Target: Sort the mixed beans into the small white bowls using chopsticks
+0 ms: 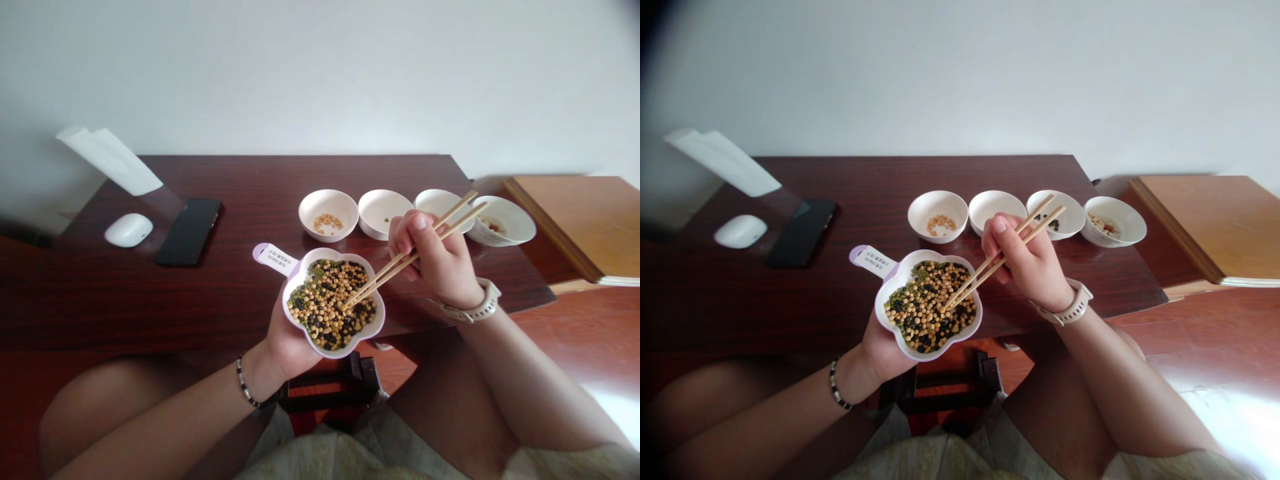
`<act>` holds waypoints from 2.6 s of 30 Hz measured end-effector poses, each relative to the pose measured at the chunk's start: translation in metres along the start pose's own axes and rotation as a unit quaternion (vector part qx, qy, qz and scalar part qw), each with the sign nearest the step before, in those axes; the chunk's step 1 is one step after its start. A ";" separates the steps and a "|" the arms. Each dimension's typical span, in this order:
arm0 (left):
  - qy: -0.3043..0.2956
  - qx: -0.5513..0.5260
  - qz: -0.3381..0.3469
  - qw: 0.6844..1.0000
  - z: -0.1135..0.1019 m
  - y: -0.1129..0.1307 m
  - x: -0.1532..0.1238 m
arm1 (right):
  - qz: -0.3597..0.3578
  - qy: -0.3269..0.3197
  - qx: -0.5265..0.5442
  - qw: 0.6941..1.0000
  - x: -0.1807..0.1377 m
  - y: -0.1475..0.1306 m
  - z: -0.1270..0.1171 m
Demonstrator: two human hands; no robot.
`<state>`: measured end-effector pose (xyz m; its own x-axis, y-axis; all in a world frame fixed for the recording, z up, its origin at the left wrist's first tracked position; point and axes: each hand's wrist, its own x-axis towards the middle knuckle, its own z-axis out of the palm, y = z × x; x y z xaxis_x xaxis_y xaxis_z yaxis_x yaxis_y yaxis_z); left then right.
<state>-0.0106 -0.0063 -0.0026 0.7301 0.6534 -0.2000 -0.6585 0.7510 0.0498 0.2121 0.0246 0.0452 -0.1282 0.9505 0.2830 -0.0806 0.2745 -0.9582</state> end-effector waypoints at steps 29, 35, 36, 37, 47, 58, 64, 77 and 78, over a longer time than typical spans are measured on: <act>0.012 0.027 0.003 1.000 0.002 0.002 0.001 | 0.068 0.075 0.003 0.995 0.014 0.015 0.006; 0.022 0.024 0.003 0.999 0.003 0.002 0.001 | 0.071 0.072 0.019 0.995 0.015 0.015 0.007; 0.025 0.022 0.004 0.999 0.003 0.002 0.001 | 0.069 0.069 0.021 0.995 0.015 0.014 0.007; 0.027 0.020 0.003 0.999 0.004 0.003 0.001 | 0.069 0.068 0.024 0.995 0.016 0.014 0.007; 0.002 0.019 0.000 1.000 0.001 0.002 0.000 | 0.087 0.088 0.063 0.990 0.019 0.013 0.003; 0.021 0.006 -0.001 1.000 0.000 0.002 -0.001 | -0.019 0.200 0.041 0.979 0.032 0.025 -0.008; 0.012 0.007 -0.004 1.000 -0.002 0.002 -0.002 | -0.029 0.266 0.036 0.963 0.039 0.044 -0.015; -0.003 0.019 -0.005 1.000 -0.004 0.003 -0.001 | -0.046 0.276 0.025 0.960 0.036 0.041 -0.005; -0.005 0.018 -0.006 1.000 -0.004 0.003 -0.001 | -0.050 0.276 0.025 0.960 0.036 0.041 -0.005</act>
<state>-0.0136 -0.0053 -0.0059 0.7398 0.6452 -0.1909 -0.6428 0.7616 0.0827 0.2093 0.0707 0.0157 0.4243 0.8561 0.2950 -0.1144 0.3738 -0.9204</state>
